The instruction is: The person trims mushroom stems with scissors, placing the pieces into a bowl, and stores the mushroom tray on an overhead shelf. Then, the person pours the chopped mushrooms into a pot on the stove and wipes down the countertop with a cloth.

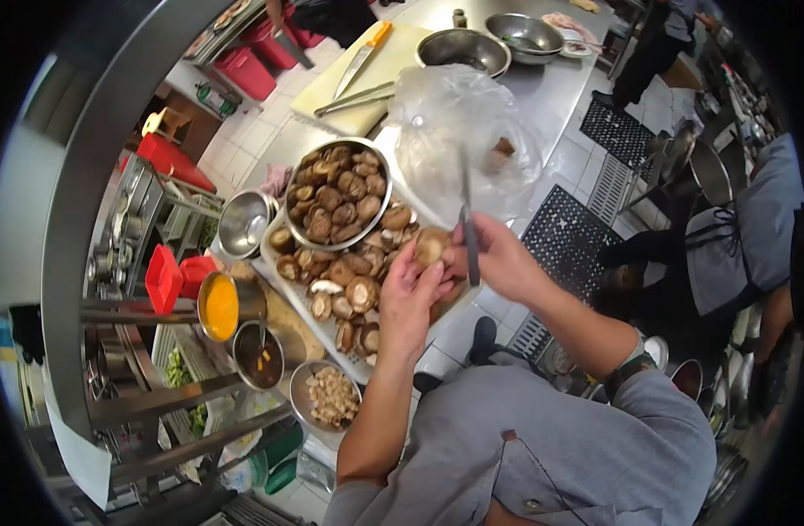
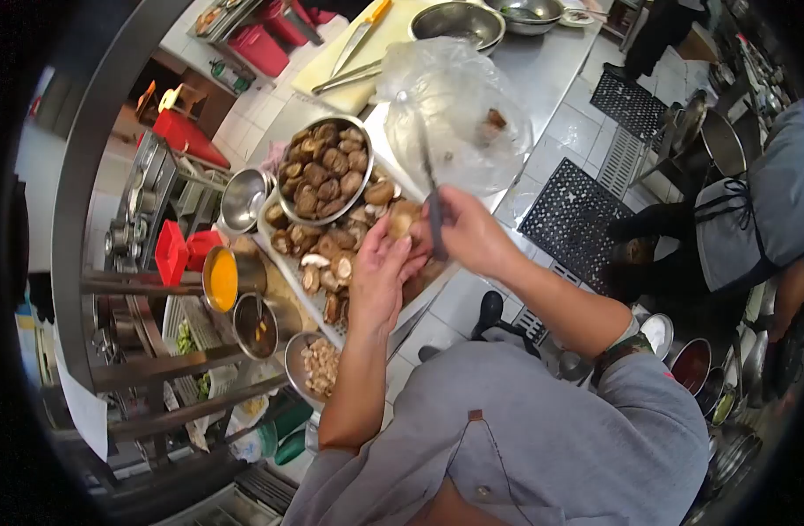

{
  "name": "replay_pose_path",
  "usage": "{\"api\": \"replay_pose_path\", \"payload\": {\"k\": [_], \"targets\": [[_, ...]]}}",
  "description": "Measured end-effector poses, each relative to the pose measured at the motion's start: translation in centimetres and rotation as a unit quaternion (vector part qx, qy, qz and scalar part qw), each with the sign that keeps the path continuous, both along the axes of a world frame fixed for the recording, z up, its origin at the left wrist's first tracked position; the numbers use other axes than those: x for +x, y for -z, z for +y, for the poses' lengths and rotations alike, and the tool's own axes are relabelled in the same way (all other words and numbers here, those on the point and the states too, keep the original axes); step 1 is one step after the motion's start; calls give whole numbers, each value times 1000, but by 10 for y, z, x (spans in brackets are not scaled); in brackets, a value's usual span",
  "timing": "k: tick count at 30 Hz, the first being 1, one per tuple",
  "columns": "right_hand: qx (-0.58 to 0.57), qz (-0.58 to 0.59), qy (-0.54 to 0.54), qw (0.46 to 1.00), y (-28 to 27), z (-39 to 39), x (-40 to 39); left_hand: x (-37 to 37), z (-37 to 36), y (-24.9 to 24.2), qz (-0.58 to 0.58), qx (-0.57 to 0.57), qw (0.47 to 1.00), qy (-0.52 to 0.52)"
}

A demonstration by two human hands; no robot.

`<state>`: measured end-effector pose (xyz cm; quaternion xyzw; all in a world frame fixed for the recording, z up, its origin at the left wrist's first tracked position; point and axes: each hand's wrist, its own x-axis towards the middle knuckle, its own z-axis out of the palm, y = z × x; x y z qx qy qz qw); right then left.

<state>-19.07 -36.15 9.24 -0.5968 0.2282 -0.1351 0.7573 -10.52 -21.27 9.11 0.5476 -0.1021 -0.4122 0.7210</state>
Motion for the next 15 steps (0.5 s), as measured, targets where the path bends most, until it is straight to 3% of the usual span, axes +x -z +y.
{"api": "replay_pose_path", "payload": {"k": [1,3,7,15], "targets": [[10,-21,-32,999,-3,19,-1,-3,19,0,-6,9,999,-32],[-172,21,-111,979,-26,42,-8,-6,60,-1,-18,28,994,-103],[-492,-13,-226,841,-39,86,-14,-2,164,-1,-93,74,975,-188],[-598,66,-316,734,-23,206,-4,-32,286,4,-92,122,948,-278]]}}
